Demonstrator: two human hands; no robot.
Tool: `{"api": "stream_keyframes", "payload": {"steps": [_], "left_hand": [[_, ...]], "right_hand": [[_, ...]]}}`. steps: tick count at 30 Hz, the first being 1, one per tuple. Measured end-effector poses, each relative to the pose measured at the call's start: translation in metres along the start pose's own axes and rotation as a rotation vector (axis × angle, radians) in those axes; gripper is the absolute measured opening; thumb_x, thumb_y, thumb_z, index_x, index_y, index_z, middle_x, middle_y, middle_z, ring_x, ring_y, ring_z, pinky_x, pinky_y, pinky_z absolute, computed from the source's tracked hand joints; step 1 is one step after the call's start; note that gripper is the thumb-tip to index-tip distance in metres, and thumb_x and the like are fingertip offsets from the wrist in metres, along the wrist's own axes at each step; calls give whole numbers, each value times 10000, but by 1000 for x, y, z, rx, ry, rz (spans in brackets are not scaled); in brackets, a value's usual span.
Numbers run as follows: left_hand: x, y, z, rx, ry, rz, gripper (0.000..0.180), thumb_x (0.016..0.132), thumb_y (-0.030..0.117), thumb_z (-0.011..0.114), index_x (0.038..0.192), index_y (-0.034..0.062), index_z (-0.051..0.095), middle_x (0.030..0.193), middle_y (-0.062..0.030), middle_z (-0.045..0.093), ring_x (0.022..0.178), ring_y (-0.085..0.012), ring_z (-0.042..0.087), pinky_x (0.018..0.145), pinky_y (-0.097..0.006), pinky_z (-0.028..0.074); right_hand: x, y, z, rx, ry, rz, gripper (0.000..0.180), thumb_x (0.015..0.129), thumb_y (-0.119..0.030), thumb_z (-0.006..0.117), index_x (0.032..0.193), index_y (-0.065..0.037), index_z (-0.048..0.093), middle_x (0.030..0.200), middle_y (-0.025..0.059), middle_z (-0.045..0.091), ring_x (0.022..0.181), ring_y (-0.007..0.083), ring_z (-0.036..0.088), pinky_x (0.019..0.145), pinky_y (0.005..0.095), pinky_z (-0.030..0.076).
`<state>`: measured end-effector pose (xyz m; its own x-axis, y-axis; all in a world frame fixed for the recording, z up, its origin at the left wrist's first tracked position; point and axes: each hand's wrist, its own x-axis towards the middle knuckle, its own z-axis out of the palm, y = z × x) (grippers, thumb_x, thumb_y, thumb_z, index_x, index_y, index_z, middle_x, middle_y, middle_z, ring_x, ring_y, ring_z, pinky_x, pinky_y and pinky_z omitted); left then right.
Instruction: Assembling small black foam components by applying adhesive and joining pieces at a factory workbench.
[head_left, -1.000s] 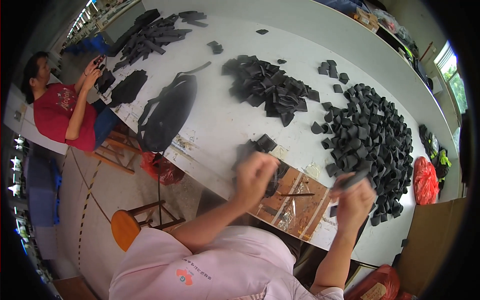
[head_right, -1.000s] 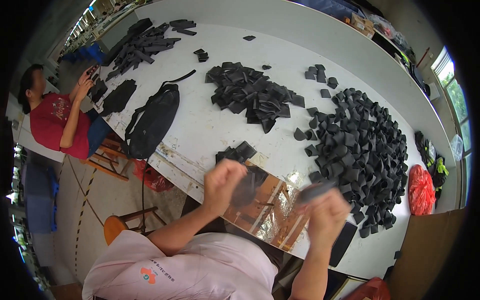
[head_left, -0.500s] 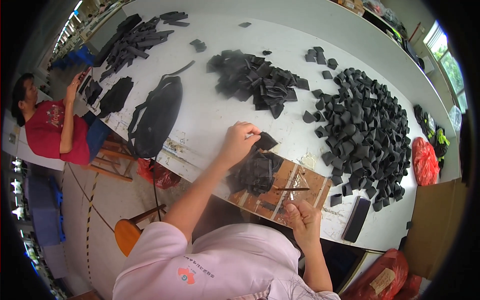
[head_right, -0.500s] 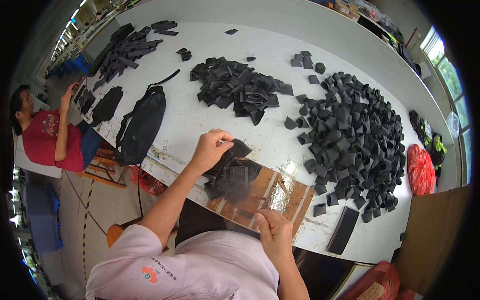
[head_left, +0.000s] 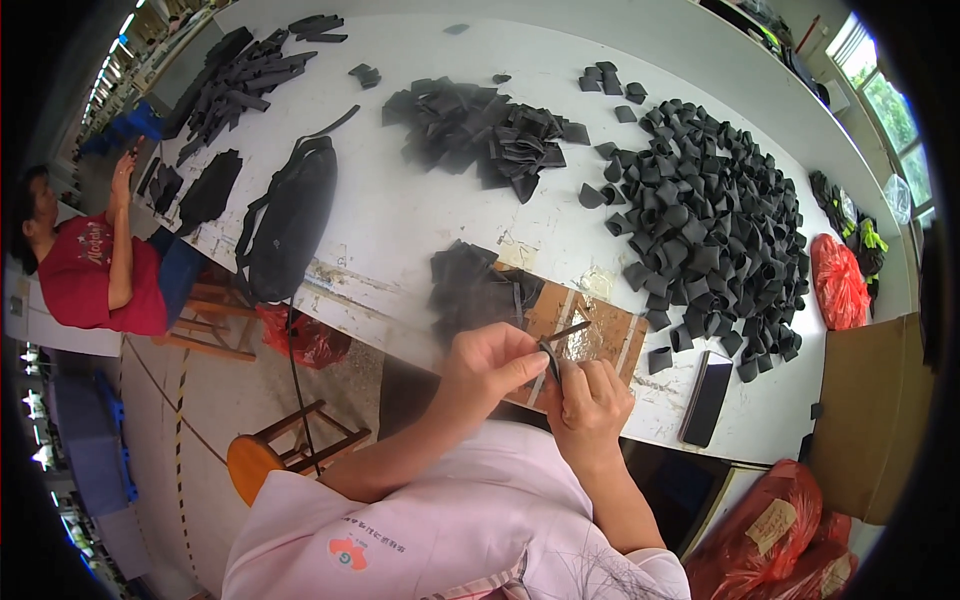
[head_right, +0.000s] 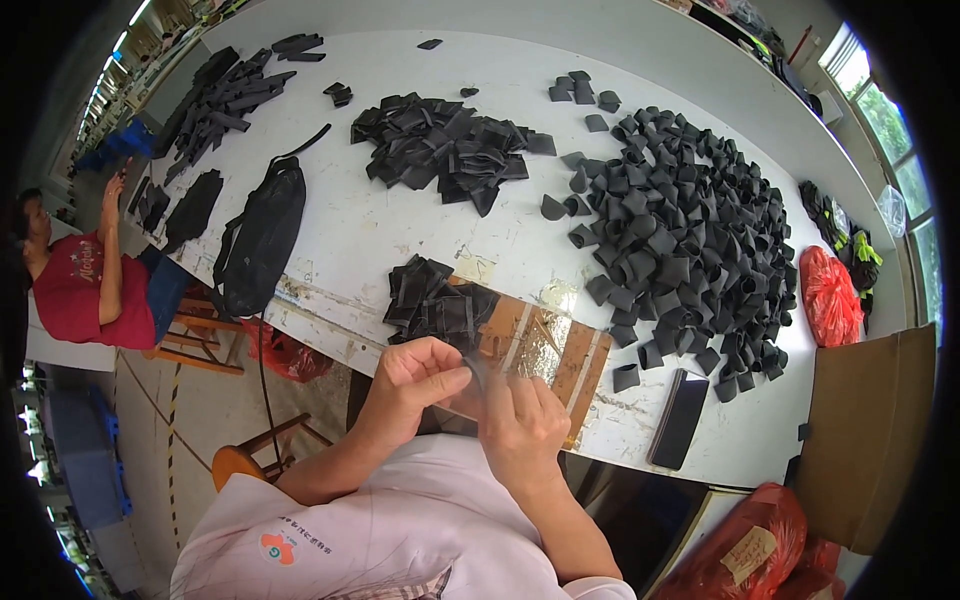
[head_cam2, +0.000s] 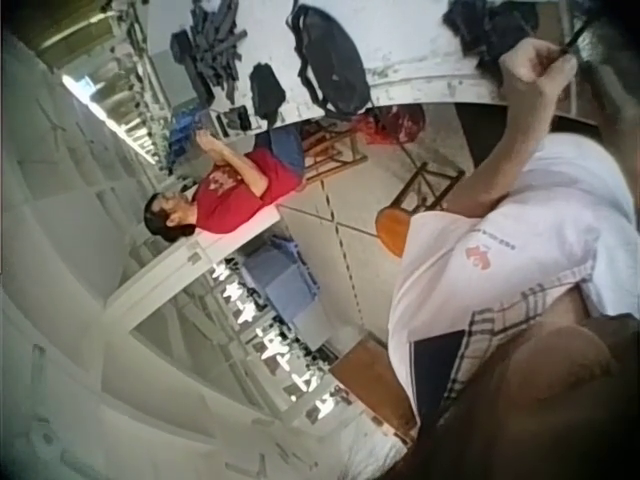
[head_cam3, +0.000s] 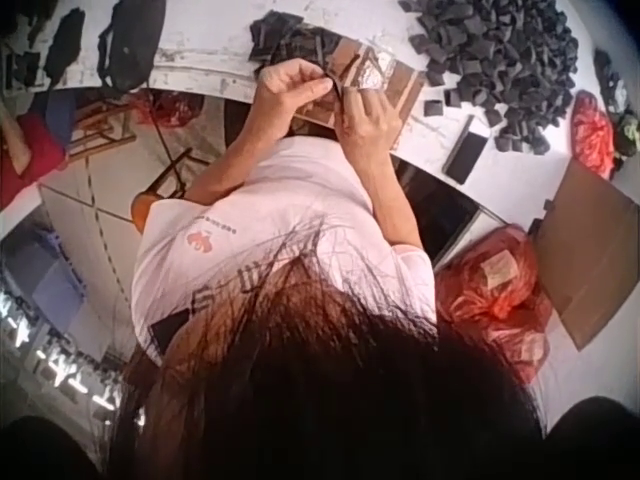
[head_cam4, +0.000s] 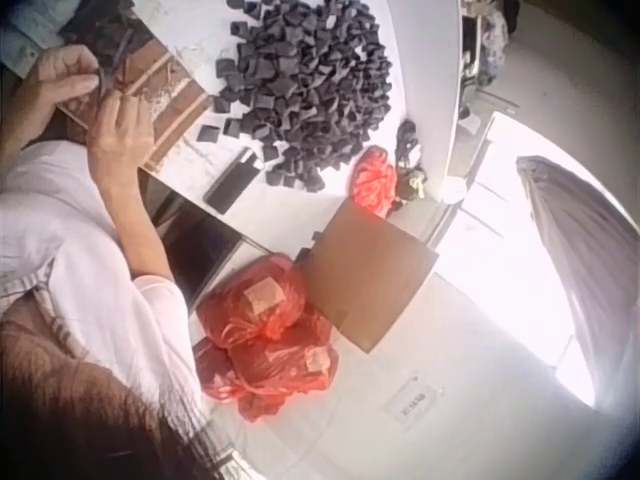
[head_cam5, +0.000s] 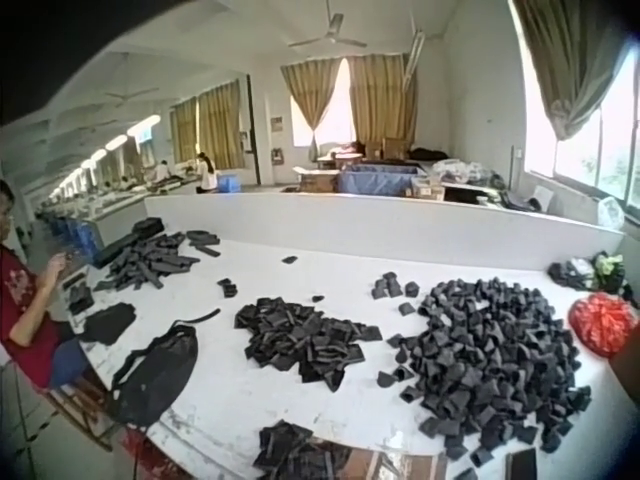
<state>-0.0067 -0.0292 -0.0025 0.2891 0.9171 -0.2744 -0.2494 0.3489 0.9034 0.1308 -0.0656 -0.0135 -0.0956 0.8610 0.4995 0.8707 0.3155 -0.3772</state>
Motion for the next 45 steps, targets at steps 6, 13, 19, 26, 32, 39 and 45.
{"api": "stream_keyframes", "payload": {"steps": [6,13,19,26,32,39,45], "left_hand": [[4,0,2,-38,-9,-108,44,771,30,608,766,-4,582,673,-3,578,556,-24,483,491,-161,377],[-1,-13,9,764,126,555,103,708,-8,612,794,36,574,608,-74,573,469,-126,536,439,-245,420],[5,-9,17,353,210,375,76,741,-67,571,771,-3,545,563,-1,522,406,-4,392,353,-171,289],[7,-1,3,-597,-243,-217,155,709,-97,516,832,-3,521,725,-33,525,430,-17,357,387,-176,274],[4,-6,23,131,172,404,109,738,-94,498,821,-32,532,732,-38,586,467,5,427,386,-159,327],[25,29,3,-926,-414,-287,179,801,-61,427,939,6,519,719,-65,593,305,-15,289,289,-186,230],[20,20,9,-71,-104,33,230,842,47,510,1067,-2,504,764,-28,573,536,-71,485,476,-170,357]], "right_hand": [[4,2,-9,242,-67,129,266,616,-51,660,871,-15,591,694,68,527,581,213,521,491,312,418],[6,4,-7,406,55,161,134,657,6,655,778,-17,604,690,74,529,618,220,515,515,312,411],[10,7,11,179,142,114,134,644,28,616,762,-14,571,696,100,517,615,238,512,520,316,414],[5,24,1,1787,-185,991,54,757,-37,601,802,-21,624,768,13,582,590,87,501,556,204,421],[18,11,-13,1955,-239,1034,123,817,-155,594,780,-43,560,721,-7,533,564,43,405,515,177,328],[62,22,-23,1486,-298,662,203,876,-206,526,746,-51,534,652,-57,479,559,12,379,481,173,288],[33,39,5,1488,-295,684,174,867,-200,534,788,-46,549,657,-43,490,560,29,414,482,185,325]]}}
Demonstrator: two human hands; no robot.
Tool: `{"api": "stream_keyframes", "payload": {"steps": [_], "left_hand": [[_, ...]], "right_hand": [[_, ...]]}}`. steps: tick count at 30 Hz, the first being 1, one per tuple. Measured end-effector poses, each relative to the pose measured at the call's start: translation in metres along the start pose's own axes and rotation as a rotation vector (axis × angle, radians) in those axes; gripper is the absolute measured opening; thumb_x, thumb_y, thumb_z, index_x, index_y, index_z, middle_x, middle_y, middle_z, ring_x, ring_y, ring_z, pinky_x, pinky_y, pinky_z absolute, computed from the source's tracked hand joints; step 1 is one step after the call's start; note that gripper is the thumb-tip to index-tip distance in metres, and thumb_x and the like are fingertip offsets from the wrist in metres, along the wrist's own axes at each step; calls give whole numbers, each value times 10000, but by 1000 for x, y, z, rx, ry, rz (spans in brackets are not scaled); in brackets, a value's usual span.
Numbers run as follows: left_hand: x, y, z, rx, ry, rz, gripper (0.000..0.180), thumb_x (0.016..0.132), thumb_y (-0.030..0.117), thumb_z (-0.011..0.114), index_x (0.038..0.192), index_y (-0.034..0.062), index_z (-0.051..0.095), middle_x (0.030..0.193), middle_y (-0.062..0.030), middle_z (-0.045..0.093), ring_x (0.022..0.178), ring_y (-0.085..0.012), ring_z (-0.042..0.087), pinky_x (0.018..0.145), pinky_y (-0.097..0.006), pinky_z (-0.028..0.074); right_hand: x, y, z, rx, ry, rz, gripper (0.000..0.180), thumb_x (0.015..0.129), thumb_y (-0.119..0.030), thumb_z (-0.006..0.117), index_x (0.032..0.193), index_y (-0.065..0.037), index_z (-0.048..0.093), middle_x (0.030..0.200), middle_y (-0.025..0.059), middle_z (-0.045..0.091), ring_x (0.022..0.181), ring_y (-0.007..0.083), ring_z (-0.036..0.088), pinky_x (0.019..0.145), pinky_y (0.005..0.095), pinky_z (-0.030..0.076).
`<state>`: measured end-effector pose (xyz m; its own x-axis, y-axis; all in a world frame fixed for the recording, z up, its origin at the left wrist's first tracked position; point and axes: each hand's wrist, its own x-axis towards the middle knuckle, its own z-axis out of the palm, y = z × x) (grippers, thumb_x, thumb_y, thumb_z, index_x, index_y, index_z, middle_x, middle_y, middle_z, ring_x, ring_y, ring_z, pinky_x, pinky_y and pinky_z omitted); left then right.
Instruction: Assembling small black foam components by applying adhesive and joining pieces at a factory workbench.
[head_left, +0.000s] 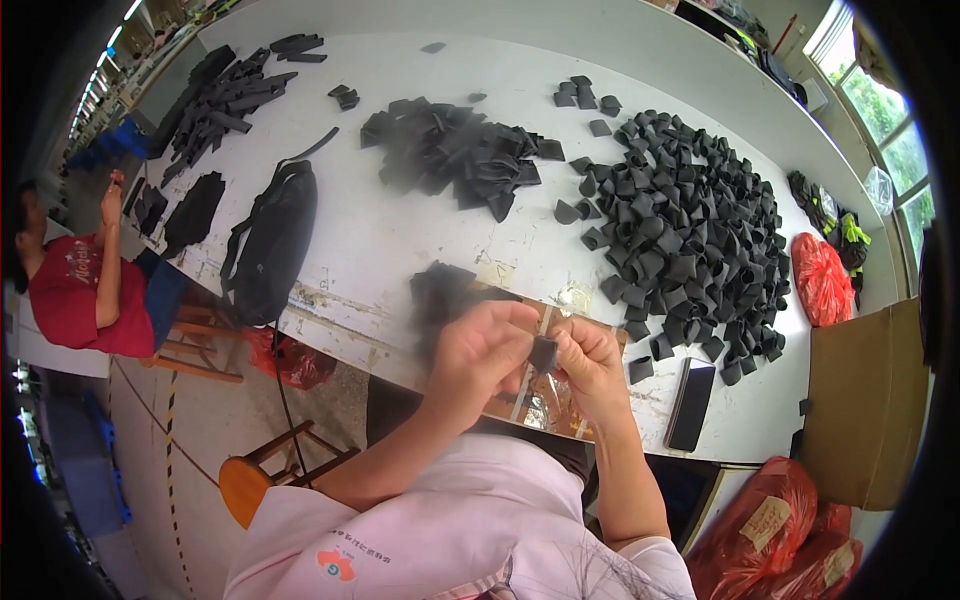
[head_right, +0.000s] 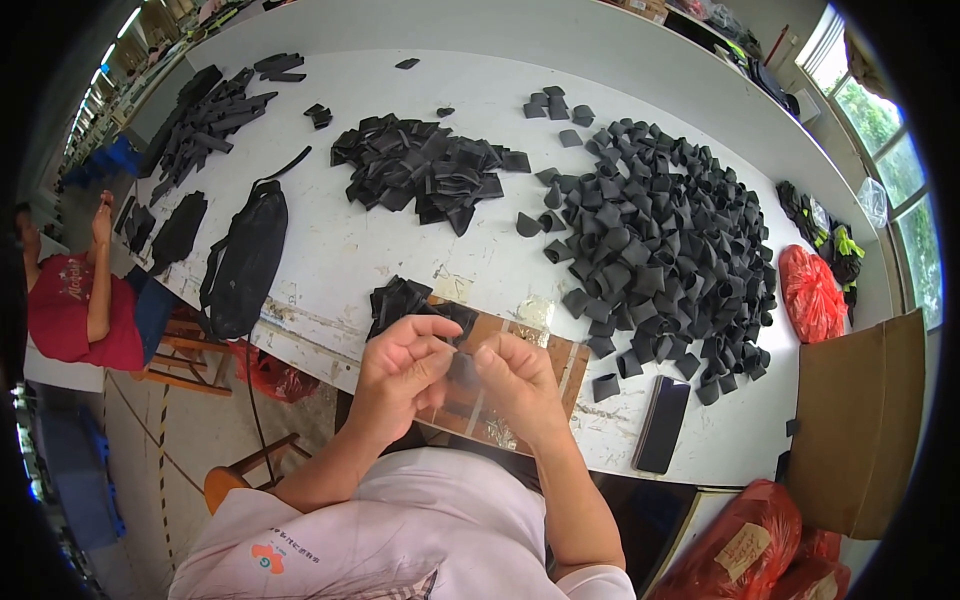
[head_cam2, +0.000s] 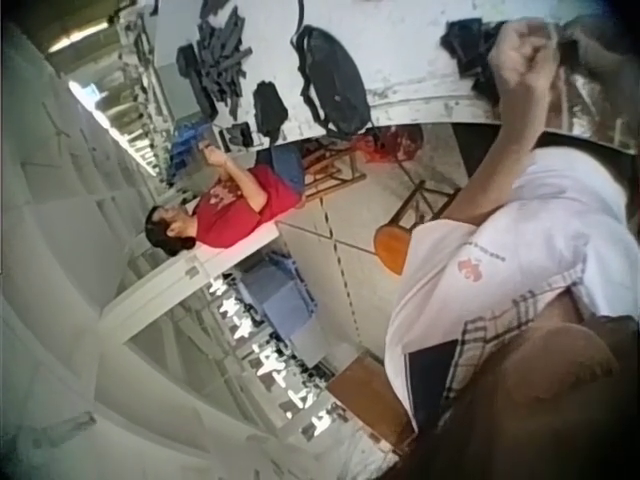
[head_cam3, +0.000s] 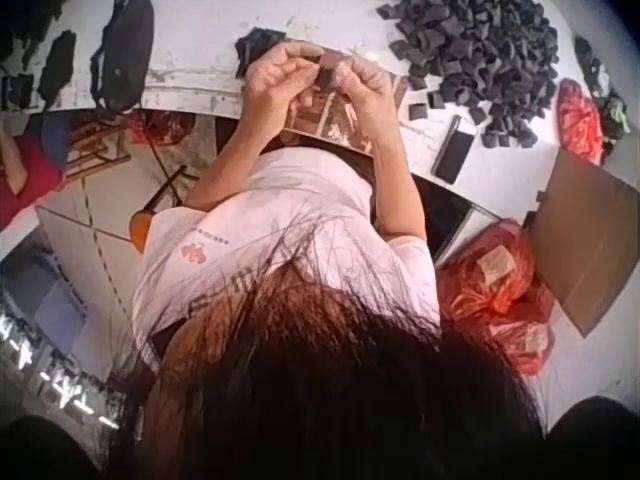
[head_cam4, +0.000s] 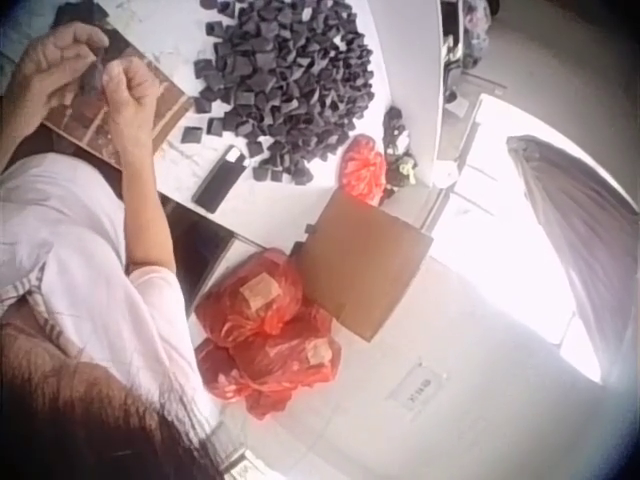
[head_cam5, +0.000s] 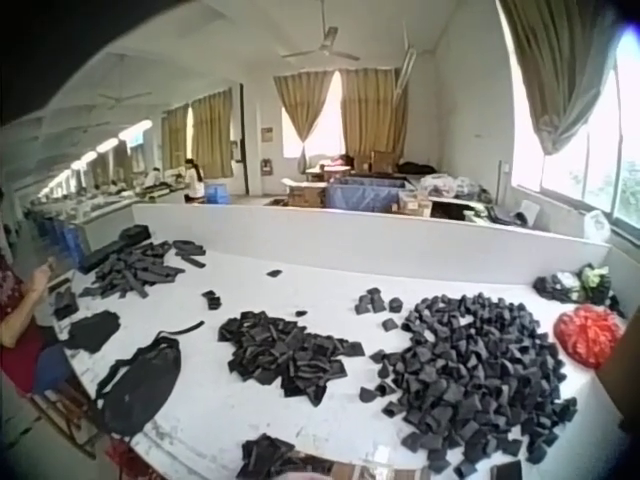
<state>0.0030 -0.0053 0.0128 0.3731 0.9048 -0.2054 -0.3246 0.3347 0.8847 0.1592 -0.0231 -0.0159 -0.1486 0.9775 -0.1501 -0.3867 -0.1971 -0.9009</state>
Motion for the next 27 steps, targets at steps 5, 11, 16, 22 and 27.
{"api": "stream_keyframes", "payload": {"steps": [5,11,16,22,27], "left_hand": [[12,8,1,575,26,656,291,783,34,561,1071,11,523,894,-95,595,812,-185,553,749,-277,435],[2,2,6,-6,67,407,87,842,44,519,875,-19,569,876,-92,565,838,-180,517,807,-280,385],[-7,-3,6,-402,104,216,98,867,77,507,900,-5,550,891,-99,549,870,-175,511,812,-287,391],[-14,-10,7,-266,136,221,77,855,51,518,880,-12,555,876,-95,565,864,-158,516,816,-279,392],[-4,-20,-9,-11,154,315,56,838,27,538,871,-12,562,848,-66,567,783,-104,512,739,-229,405]], "right_hand": [[-12,-17,15,-517,341,-304,232,782,-138,615,942,16,549,784,59,541,631,126,514,581,250,423],[-15,-21,28,-1005,245,-761,367,592,-79,731,918,-9,577,735,91,534,625,213,515,521,302,423],[-11,-26,29,-1167,296,-929,269,584,-19,699,831,8,594,718,87,527,591,214,491,467,303,389],[-13,-14,22,-1137,277,-911,151,644,54,612,786,10,591,667,84,513,547,218,463,467,296,365],[-8,-25,19,-1227,147,-830,294,545,-19,688,821,5,590,683,58,517,555,186,452,470,272,371]]}}
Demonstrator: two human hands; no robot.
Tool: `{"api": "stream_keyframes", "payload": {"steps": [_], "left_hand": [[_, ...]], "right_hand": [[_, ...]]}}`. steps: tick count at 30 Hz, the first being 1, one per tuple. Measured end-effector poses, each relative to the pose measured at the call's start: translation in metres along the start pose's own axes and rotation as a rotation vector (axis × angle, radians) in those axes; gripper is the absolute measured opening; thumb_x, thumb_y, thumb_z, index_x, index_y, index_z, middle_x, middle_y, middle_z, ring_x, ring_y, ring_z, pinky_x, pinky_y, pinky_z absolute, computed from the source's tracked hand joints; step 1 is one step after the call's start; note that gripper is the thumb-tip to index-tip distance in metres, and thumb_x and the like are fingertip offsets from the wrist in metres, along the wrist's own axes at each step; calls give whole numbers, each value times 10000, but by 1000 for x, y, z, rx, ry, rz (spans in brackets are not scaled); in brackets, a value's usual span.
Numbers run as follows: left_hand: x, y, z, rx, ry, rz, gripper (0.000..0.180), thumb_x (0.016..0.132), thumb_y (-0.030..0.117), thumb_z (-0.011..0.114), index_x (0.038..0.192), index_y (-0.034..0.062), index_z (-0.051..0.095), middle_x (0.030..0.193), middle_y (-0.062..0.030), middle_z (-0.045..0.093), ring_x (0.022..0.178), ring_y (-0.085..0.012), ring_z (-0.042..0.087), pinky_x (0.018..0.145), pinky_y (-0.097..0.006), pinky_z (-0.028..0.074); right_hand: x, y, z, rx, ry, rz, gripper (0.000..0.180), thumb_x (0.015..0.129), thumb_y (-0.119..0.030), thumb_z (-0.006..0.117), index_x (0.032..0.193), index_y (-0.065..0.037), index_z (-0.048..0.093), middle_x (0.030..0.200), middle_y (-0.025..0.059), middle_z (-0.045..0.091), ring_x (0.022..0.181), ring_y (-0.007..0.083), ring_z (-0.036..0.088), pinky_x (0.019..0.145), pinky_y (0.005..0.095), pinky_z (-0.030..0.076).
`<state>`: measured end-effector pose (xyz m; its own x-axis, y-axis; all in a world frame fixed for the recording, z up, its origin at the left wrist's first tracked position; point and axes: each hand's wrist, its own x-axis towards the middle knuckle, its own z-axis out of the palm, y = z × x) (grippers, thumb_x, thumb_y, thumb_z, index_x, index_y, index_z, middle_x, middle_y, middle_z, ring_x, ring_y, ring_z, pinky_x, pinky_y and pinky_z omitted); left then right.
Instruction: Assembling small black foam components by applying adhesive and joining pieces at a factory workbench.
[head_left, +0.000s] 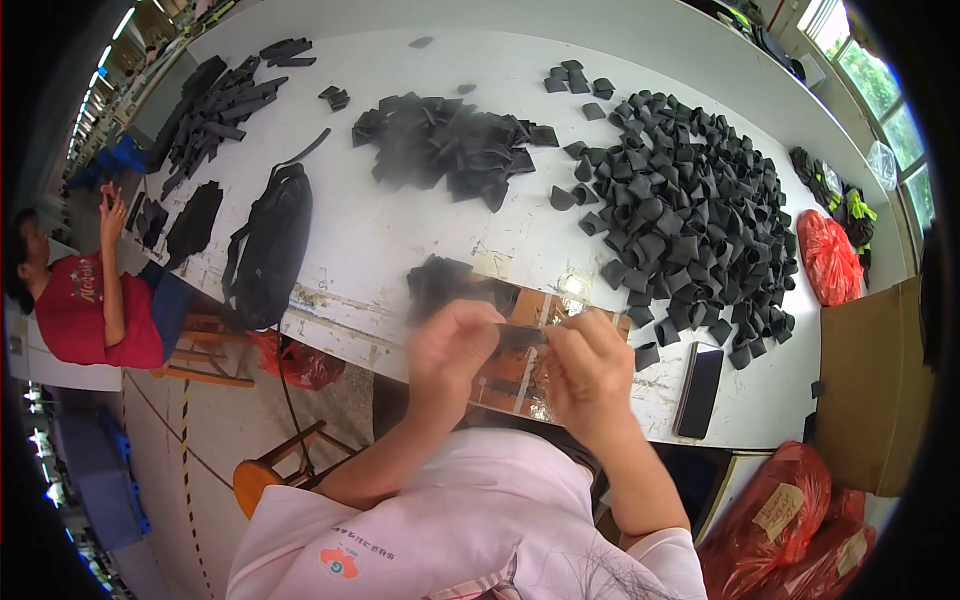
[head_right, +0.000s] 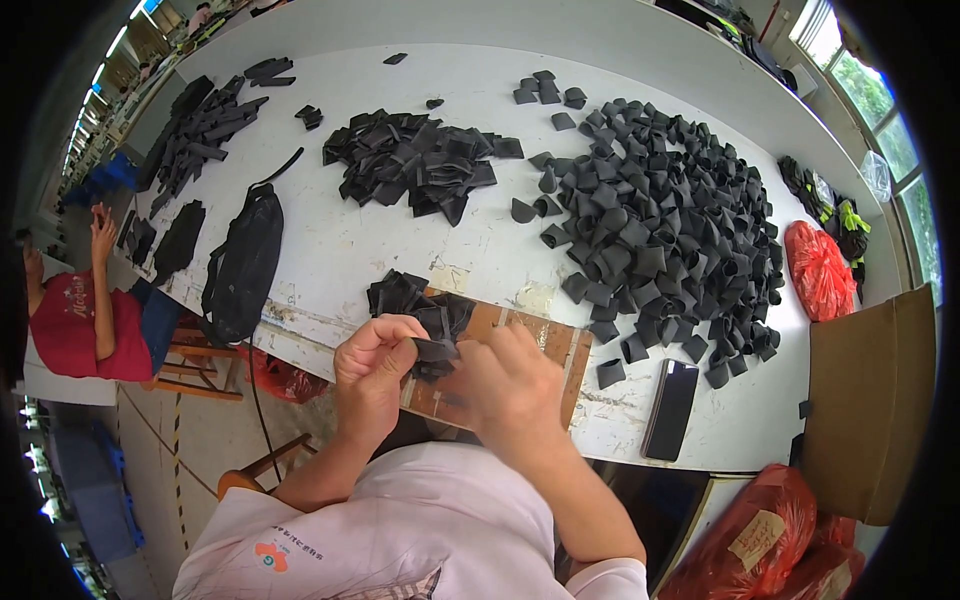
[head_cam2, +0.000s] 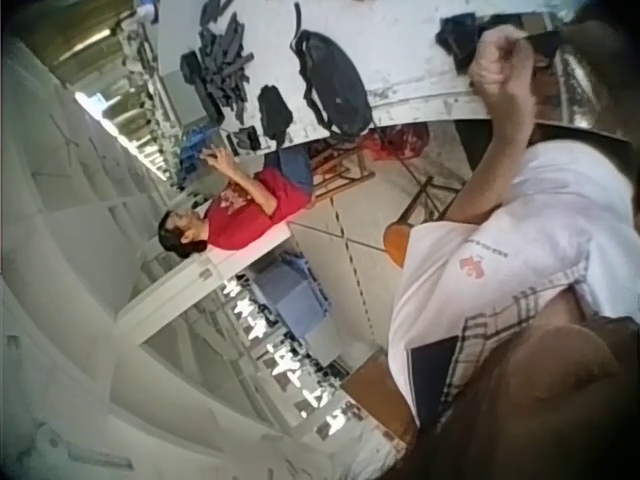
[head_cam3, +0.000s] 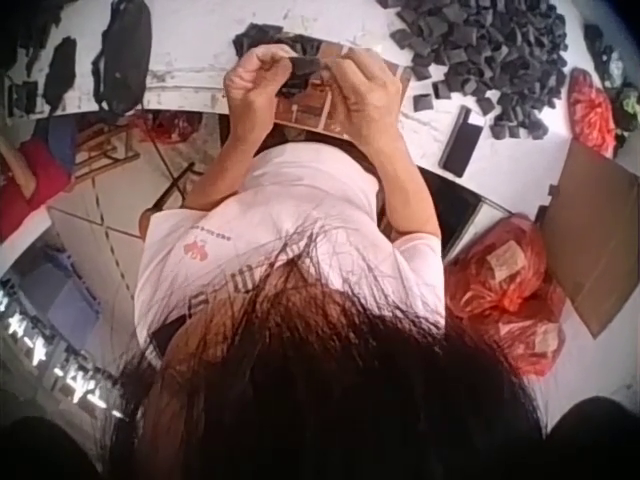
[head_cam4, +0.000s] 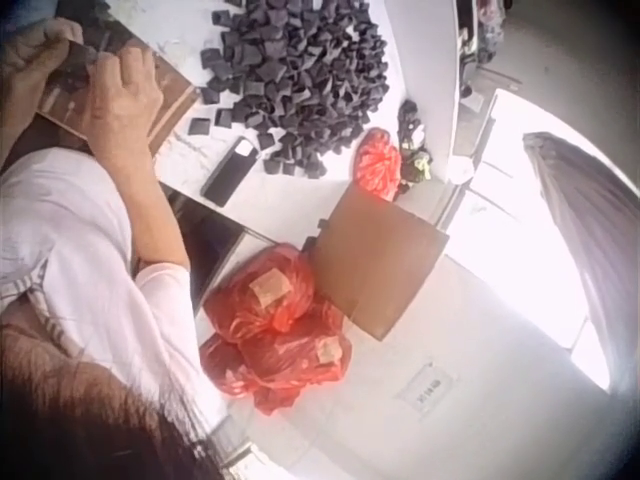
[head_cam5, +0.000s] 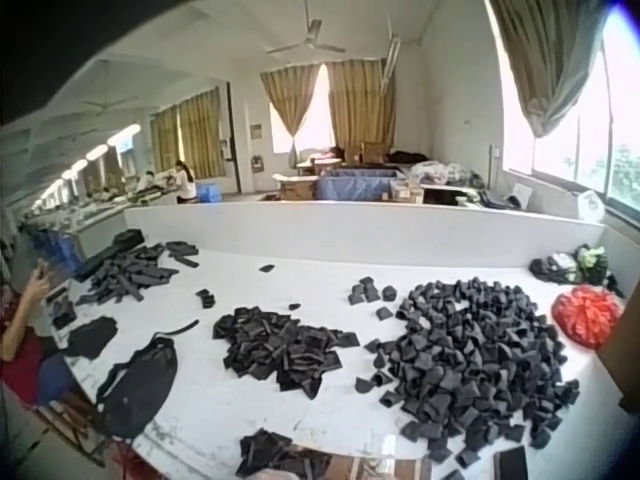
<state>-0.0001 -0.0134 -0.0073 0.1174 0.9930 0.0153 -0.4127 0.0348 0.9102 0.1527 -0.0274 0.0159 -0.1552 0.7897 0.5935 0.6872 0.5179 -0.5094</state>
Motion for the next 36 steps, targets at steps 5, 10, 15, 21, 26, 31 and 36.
{"api": "stream_keyframes", "payload": {"steps": [5,10,15,21,26,31,36], "left_hand": [[5,-42,-21,690,55,92,114,785,34,585,882,-17,553,824,-47,557,668,-58,496,571,-187,412],[21,-75,-29,1126,34,235,329,741,221,647,946,4,508,849,-145,530,666,-285,550,586,-360,459],[43,-86,-21,1555,42,32,355,751,302,614,817,-22,486,783,-198,548,669,-343,578,563,-398,480],[54,-96,-35,1623,21,17,198,744,161,547,710,-28,497,657,-193,577,630,-370,584,558,-422,486],[48,-87,-52,1045,90,85,104,740,47,572,671,-22,536,564,-70,559,454,-136,542,408,-274,431],[9,-12,-16,431,-97,-283,29,771,0,564,752,-5,584,617,-26,573,499,-42,521,420,-184,417],[-23,-12,5,760,-136,306,55,745,-67,562,734,-19,537,613,-17,543,513,-34,518,431,-171,408]], "right_hand": [[14,48,-25,541,301,738,387,903,-323,463,908,35,611,666,4,548,595,50,447,515,187,348],[-47,26,11,827,72,940,335,887,-289,506,856,26,617,625,-2,540,530,53,436,461,188,335],[-75,25,27,751,-114,1031,304,884,-237,499,776,23,613,578,15,536,508,65,447,456,223,362],[-82,24,37,629,-194,910,292,883,-230,521,766,24,608,581,-1,514,504,50,449,452,193,362],[-66,7,32,589,-159,884,186,823,-129,542,766,36,606,596,109,551,541,137,527,515,290,423],[-43,-17,23,398,77,644,45,731,-18,622,773,-5,614,694,104,563,582,195,572,528,276,443],[-40,-18,26,324,147,419,129,706,3,624,828,-1,584,721,105,542,603,218,557,517,295,444]]}}
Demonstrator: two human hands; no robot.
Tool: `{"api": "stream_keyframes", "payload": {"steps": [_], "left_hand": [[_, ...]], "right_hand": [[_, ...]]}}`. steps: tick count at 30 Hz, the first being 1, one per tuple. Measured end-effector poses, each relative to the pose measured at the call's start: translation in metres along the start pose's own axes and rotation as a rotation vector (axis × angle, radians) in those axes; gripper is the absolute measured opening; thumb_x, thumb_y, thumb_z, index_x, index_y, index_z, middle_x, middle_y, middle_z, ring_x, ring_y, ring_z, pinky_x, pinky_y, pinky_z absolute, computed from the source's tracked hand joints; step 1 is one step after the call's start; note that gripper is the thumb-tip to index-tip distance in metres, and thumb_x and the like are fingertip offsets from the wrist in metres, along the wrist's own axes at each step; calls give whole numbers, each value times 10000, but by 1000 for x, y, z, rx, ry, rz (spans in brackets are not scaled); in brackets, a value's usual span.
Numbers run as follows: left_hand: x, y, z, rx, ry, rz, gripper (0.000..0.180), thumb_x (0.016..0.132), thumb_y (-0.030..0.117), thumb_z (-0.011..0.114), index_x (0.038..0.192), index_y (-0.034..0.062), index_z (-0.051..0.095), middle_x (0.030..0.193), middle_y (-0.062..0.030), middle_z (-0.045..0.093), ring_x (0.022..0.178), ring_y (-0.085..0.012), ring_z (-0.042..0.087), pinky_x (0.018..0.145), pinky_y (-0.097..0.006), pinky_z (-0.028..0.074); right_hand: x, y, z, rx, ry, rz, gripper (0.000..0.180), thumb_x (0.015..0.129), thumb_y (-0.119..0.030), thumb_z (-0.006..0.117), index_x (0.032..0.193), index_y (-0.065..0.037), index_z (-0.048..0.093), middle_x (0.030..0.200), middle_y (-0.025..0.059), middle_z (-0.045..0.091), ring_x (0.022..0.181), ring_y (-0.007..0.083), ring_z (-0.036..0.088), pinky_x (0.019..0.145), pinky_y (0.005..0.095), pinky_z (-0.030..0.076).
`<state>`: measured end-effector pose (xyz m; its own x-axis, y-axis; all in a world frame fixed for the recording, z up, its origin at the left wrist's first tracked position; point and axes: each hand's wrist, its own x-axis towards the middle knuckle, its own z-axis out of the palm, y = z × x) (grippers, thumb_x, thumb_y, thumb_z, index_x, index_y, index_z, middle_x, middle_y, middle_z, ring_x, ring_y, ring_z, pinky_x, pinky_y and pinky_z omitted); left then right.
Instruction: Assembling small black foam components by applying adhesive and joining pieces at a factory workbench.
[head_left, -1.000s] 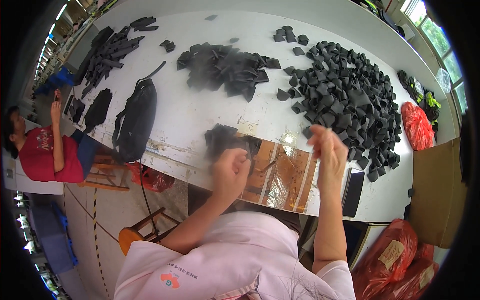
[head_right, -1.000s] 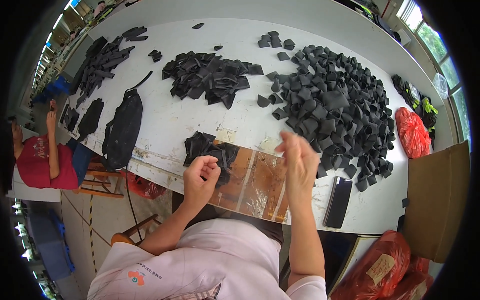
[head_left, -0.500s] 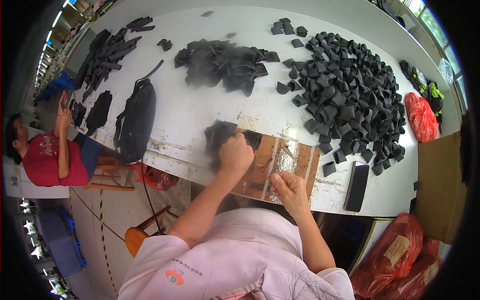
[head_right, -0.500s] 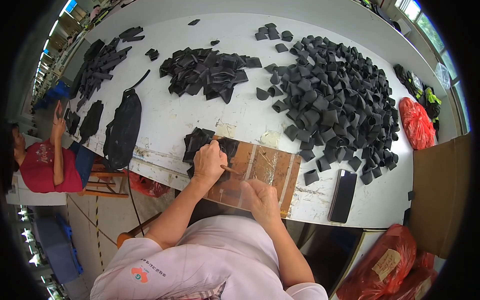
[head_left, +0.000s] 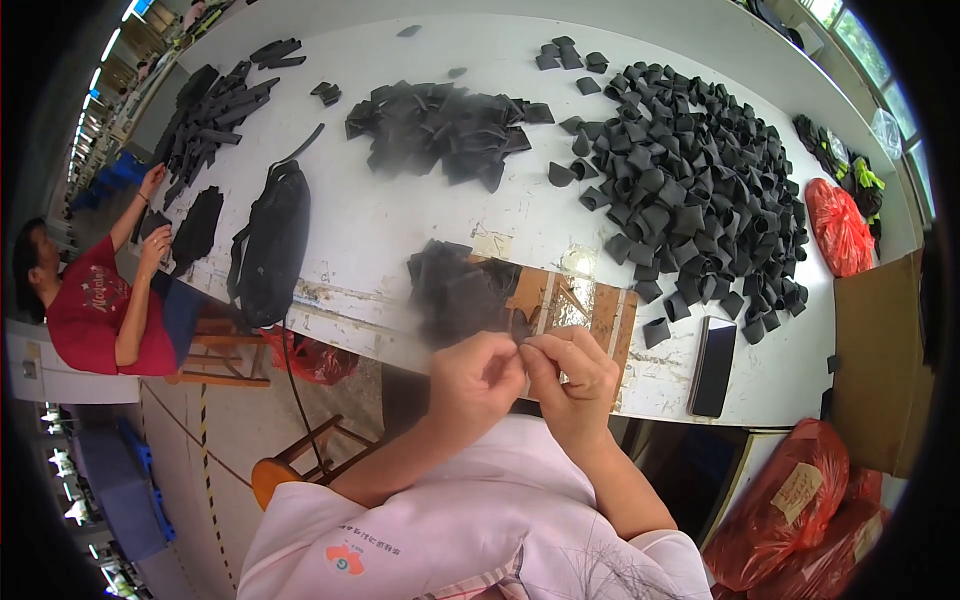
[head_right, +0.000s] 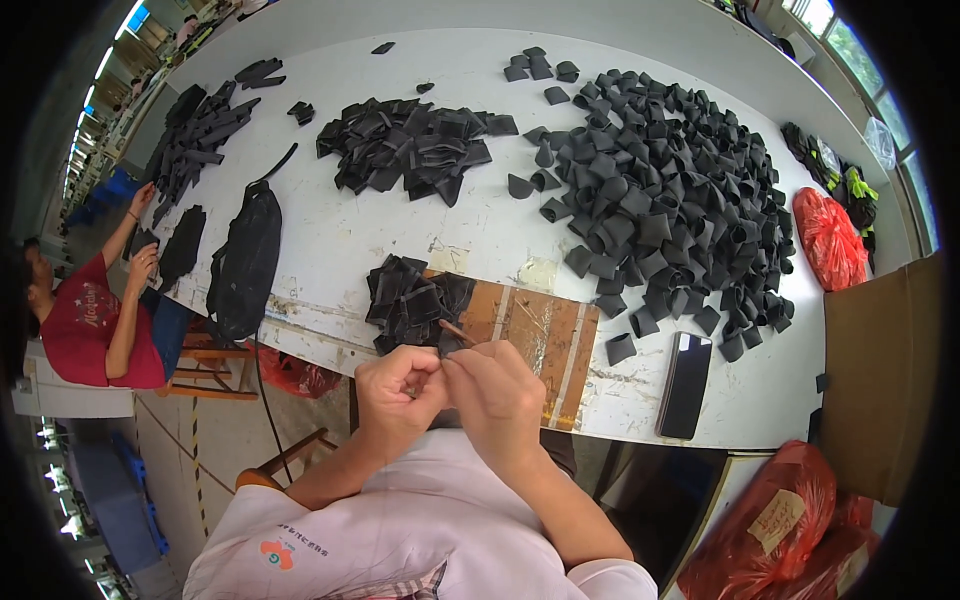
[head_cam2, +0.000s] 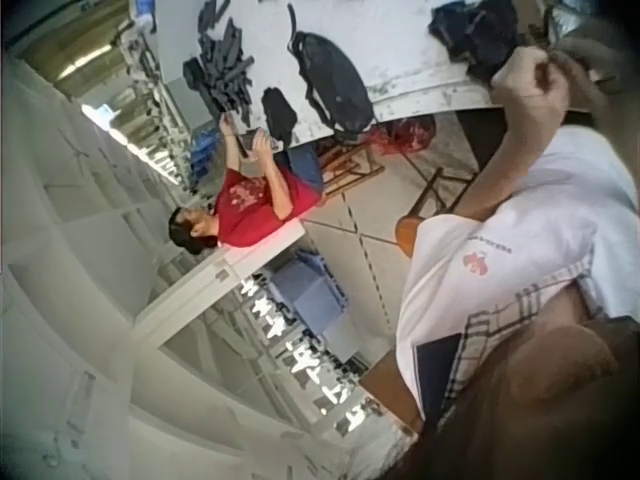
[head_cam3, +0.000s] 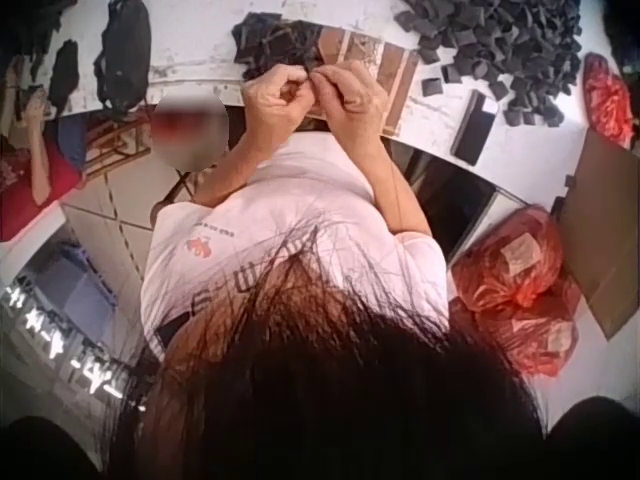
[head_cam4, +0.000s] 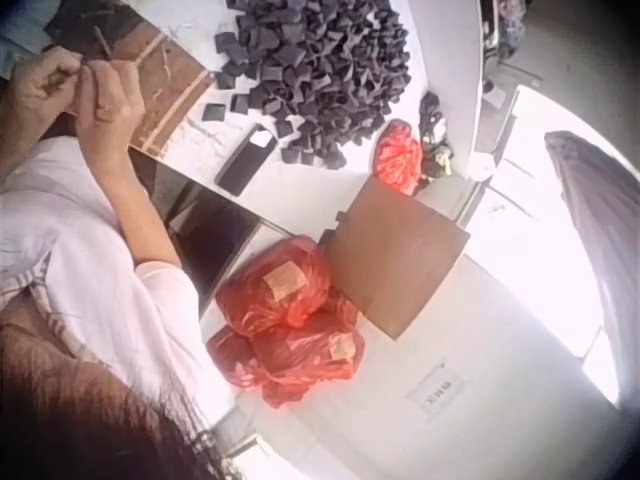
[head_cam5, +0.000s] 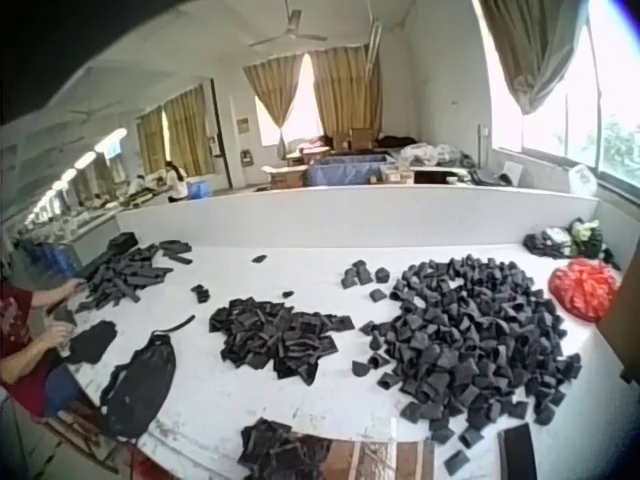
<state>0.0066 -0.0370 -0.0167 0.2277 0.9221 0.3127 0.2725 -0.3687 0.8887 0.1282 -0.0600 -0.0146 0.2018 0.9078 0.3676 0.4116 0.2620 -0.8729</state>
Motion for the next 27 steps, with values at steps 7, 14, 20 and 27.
{"api": "stream_keyframes", "payload": {"steps": [7,14,20,27], "left_hand": [[10,2,2,-801,93,-692,200,736,-85,525,915,3,509,714,-52,580,365,-33,353,323,-198,280],[3,1,-5,-523,8,-449,188,735,-87,475,906,-22,516,778,-61,543,534,-53,493,481,-193,418],[22,19,-15,-941,44,-612,128,784,-59,453,897,-21,498,698,-106,580,377,-29,395,319,-184,291],[41,-2,-21,-1659,-283,-865,162,832,-15,459,987,-2,504,641,-28,540,336,-11,327,305,-182,262]], "right_hand": [[-2,12,8,-293,42,-66,79,666,26,597,739,9,570,684,94,513,576,231,547,516,314,450],[2,13,-15,1076,-232,953,34,768,-56,602,736,-48,605,693,-30,550,561,66,489,486,192,357],[30,-25,-26,842,-387,726,187,855,-205,553,741,-57,537,654,-53,452,571,36,366,499,198,287],[55,12,-22,848,-508,596,252,876,-274,533,728,-70,531,628,-69,412,550,24,316,496,181,276]]}}
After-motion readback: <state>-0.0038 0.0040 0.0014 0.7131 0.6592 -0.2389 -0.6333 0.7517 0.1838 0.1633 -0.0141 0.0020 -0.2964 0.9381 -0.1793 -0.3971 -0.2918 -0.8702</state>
